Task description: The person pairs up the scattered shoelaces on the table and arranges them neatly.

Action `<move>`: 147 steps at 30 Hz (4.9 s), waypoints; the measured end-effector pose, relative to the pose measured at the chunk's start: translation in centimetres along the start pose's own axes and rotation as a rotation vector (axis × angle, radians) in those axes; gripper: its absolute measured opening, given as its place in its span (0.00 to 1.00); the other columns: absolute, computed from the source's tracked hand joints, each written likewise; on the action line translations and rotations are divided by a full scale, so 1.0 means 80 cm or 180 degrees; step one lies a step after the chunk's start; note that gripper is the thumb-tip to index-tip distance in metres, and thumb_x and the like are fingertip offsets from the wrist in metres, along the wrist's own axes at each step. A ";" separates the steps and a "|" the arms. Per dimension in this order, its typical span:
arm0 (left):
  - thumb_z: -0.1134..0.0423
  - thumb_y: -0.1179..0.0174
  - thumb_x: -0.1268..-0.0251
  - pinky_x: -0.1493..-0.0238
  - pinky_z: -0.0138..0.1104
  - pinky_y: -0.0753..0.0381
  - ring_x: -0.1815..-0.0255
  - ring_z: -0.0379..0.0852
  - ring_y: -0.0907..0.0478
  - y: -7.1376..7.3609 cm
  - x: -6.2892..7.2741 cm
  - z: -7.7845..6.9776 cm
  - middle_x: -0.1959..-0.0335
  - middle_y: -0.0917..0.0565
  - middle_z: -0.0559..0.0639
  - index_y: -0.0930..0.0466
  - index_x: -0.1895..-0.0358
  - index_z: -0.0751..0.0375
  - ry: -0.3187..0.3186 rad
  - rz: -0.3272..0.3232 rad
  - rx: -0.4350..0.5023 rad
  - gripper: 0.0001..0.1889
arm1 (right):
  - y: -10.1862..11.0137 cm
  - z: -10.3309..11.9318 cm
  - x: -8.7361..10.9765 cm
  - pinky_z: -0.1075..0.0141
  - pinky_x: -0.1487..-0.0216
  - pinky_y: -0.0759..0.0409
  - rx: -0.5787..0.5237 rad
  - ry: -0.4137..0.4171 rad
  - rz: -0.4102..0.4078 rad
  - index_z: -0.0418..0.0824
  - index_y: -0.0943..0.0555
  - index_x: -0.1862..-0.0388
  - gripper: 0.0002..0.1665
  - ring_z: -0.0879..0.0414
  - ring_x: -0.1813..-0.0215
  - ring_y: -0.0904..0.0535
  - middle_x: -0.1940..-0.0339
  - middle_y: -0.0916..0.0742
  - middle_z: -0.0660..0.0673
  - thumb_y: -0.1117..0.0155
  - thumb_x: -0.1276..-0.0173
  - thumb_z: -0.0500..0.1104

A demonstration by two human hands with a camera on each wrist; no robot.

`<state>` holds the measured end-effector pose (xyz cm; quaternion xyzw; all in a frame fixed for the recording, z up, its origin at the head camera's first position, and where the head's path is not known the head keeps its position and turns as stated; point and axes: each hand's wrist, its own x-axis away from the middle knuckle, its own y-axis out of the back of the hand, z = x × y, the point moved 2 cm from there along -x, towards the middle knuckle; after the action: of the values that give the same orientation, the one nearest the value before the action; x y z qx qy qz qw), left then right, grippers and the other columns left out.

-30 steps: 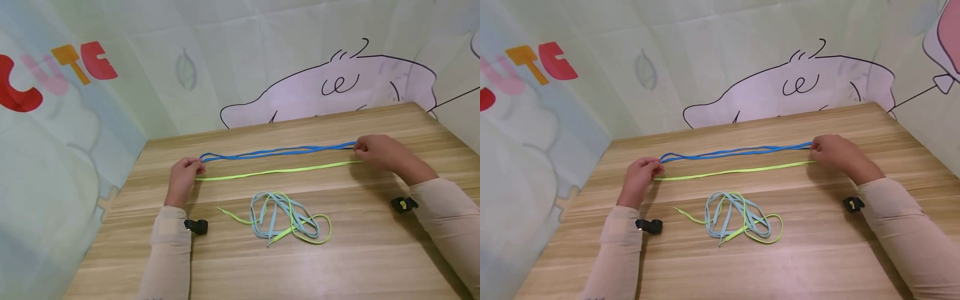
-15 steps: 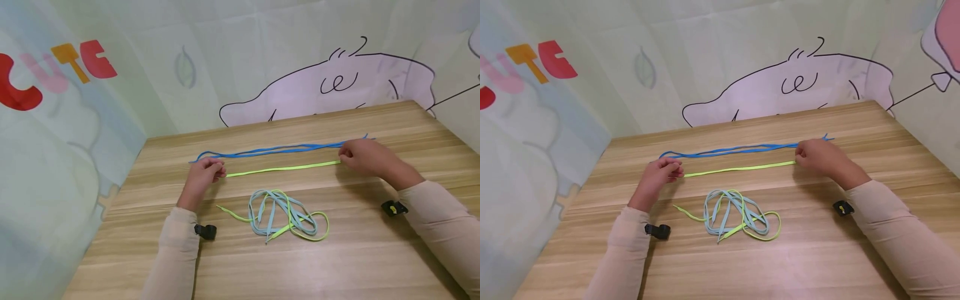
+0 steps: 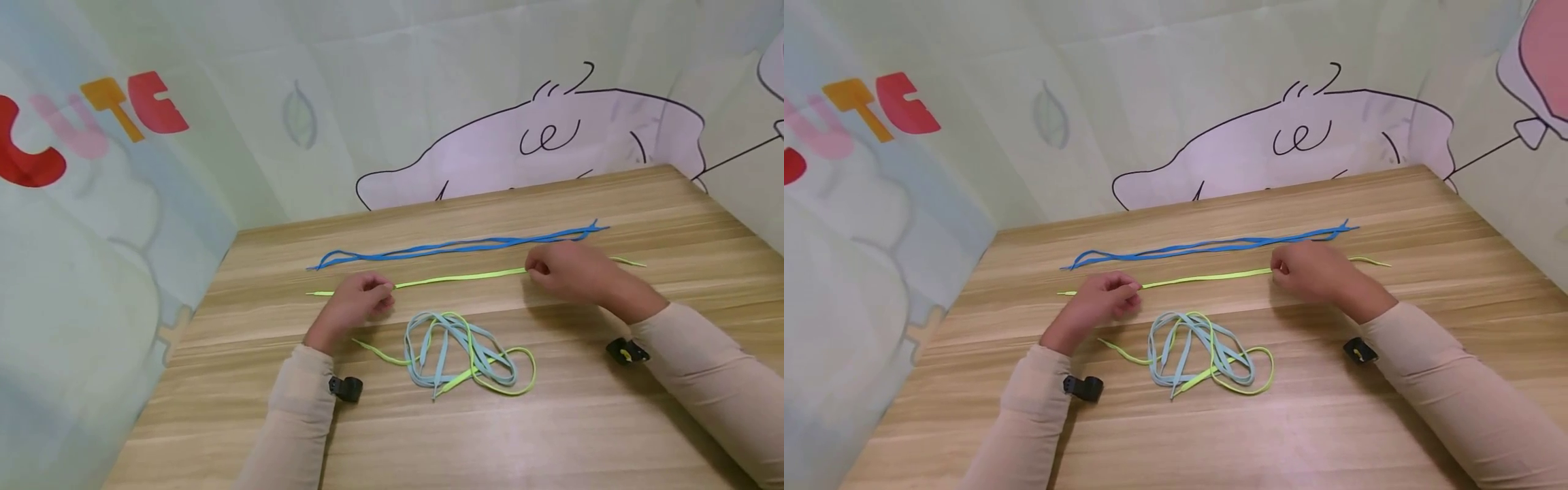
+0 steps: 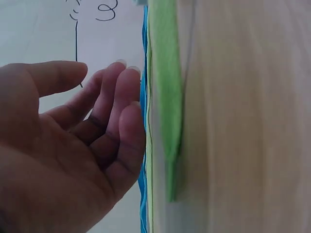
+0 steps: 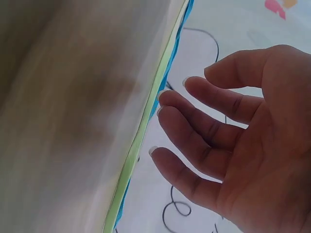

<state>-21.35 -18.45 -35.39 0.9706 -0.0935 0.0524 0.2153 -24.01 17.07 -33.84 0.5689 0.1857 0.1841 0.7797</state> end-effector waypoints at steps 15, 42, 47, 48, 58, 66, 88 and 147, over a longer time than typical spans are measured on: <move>0.64 0.42 0.26 0.64 0.35 0.20 0.68 0.45 0.19 -0.030 0.005 -0.016 0.69 0.17 0.51 0.17 0.54 0.63 -0.0201 0.0382 -0.0789 0.08 | -0.021 0.059 -0.008 0.64 0.69 0.31 -0.0222 0.0446 0.0196 0.45 0.18 0.66 0.05 0.60 0.72 0.30 0.77 0.24 0.55 0.40 0.30 0.38; 0.57 0.44 0.23 0.61 0.37 0.20 0.66 0.46 0.18 -0.033 0.007 -0.019 0.66 0.16 0.50 0.18 0.51 0.60 -0.0198 0.0618 -0.0900 0.11 | -0.042 0.117 -0.029 0.60 0.60 0.20 -0.0199 0.0760 0.0721 0.50 0.14 0.62 0.04 0.63 0.63 0.20 0.68 0.16 0.59 0.35 0.32 0.45; 0.57 0.44 0.24 0.61 0.37 0.21 0.66 0.46 0.19 -0.035 0.007 -0.020 0.66 0.17 0.49 0.17 0.50 0.59 -0.0182 0.0634 -0.0939 0.11 | -0.042 0.114 -0.028 0.63 0.63 0.22 -0.0181 0.0794 0.0690 0.51 0.15 0.67 0.03 0.63 0.67 0.23 0.71 0.18 0.61 0.33 0.34 0.42; 0.57 0.44 0.24 0.60 0.37 0.21 0.66 0.46 0.19 -0.035 0.007 -0.020 0.66 0.17 0.49 0.17 0.50 0.59 -0.0173 0.0637 -0.0949 0.11 | -0.042 0.113 -0.028 0.64 0.64 0.22 -0.0187 0.0803 0.0691 0.52 0.15 0.68 0.04 0.63 0.68 0.24 0.72 0.19 0.60 0.33 0.34 0.42; 0.58 0.44 0.23 0.59 0.37 0.20 0.65 0.46 0.18 -0.034 0.010 -0.020 0.65 0.17 0.50 0.18 0.48 0.60 -0.0160 0.0740 -0.0947 0.11 | -0.041 0.103 -0.027 0.65 0.67 0.25 -0.0540 0.0812 0.0748 0.51 0.18 0.70 0.07 0.63 0.71 0.26 0.75 0.21 0.59 0.36 0.35 0.38; 0.57 0.45 0.24 0.61 0.36 0.23 0.65 0.46 0.20 -0.033 0.011 -0.020 0.65 0.17 0.49 0.18 0.47 0.58 -0.0283 0.0808 -0.1026 0.12 | -0.040 0.095 -0.031 0.64 0.64 0.23 -0.1117 0.0758 0.0758 0.44 0.17 0.65 0.06 0.60 0.69 0.25 0.74 0.19 0.56 0.39 0.35 0.34; 0.57 0.40 0.27 0.46 0.37 0.23 0.52 0.38 0.21 -0.044 0.013 -0.029 0.55 0.14 0.39 0.14 0.49 0.52 -0.0981 0.1013 -0.1284 0.11 | -0.032 0.098 -0.031 0.61 0.59 0.19 -0.2359 0.0569 0.0638 0.36 0.21 0.56 0.05 0.50 0.60 0.16 0.65 0.12 0.45 0.42 0.28 0.33; 0.56 0.39 0.27 0.60 0.38 0.20 0.63 0.53 0.18 -0.040 0.020 -0.040 0.69 0.15 0.45 0.12 0.57 0.63 -0.1453 0.0527 -0.0491 0.13 | -0.009 0.090 -0.022 0.60 0.69 0.23 -0.2348 0.0424 0.0511 0.37 0.19 0.54 0.13 0.49 0.72 0.22 0.74 0.21 0.44 0.42 0.22 0.46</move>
<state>-19.32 -14.51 -33.55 0.9271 -0.2225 -0.1580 0.2570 -21.88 10.10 -32.37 0.2497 0.1121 0.3357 0.9014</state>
